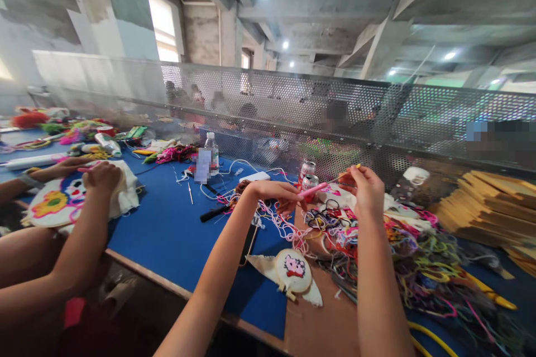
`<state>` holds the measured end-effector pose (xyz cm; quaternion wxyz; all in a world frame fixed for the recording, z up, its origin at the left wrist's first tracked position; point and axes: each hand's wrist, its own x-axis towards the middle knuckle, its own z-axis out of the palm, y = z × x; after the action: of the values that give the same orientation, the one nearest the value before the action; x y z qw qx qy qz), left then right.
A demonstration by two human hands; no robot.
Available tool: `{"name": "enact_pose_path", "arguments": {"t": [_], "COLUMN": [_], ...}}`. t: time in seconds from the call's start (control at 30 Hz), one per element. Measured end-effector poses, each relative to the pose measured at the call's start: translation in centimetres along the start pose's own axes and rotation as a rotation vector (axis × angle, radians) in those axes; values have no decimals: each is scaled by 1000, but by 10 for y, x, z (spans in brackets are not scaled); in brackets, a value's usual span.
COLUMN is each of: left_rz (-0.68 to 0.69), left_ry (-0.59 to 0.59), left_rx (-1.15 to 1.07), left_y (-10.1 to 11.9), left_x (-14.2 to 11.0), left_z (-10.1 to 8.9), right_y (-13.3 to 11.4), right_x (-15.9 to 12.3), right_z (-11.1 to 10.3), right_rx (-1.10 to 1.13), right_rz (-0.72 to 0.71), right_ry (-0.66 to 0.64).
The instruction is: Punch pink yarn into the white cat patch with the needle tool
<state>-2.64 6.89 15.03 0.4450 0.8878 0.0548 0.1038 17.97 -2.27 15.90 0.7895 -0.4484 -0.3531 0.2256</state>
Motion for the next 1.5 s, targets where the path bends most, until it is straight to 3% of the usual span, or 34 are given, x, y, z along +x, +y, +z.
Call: {"name": "enact_pose_path", "arguments": {"t": [0.13,0.27,0.4,0.47,0.7,0.83,1.03,1.1,1.17,1.2,1.27,1.3,1.33,1.4,1.43,1.47,1.5], "left_rz": [65,131,288,339,213,31,-41,-61,-92,-121,-148,-164,-150,-71,15,217,300], "left_ry": [17,-44,-173,-178,25,28,9,16,50,154,973,1126,1184,1178,1104,858,620], "left_rx": [131,252,572,678,485,285,420,467,527,586,946,989,999,935,855,542,210], "left_y": [2,2,0,-2,-3,0,16,26,34,37,38,36,31,18,10,2,-5], "left_x": [-4,-5,-4,-3,1,0,-5,-33,-87,-122,-197,-231,-260,-300,-312,-319,-323], "left_z": [-2,-6,-7,-7,-2,-2,1,-4,-17,-26,-48,-59,-69,-86,-92,-97,-101], "right_y": [0,0,1,1,-4,-6,-12,-17,-21,-23,-24,-24,-23,-19,-17,-15,-14], "right_x": [0,2,3,3,1,1,1,-1,-2,-2,-2,-1,0,3,4,5,6], "right_z": [-1,-2,-3,-3,-4,-6,-10,-12,-16,-18,-22,-25,-27,-31,-32,-32,-31], "right_rx": [2,3,37,74,163,162,289,352,395,397,319,227,111,-113,-186,-224,-230], "right_rz": [1,-5,-23,-41,-53,-31,26,53,61,58,76,99,119,115,93,65,43], "right_ry": [-2,0,-10,-28,-59,-90,-149,-206,-258,-285,-346,-372,-379,-318,-263,-214,-184]}}
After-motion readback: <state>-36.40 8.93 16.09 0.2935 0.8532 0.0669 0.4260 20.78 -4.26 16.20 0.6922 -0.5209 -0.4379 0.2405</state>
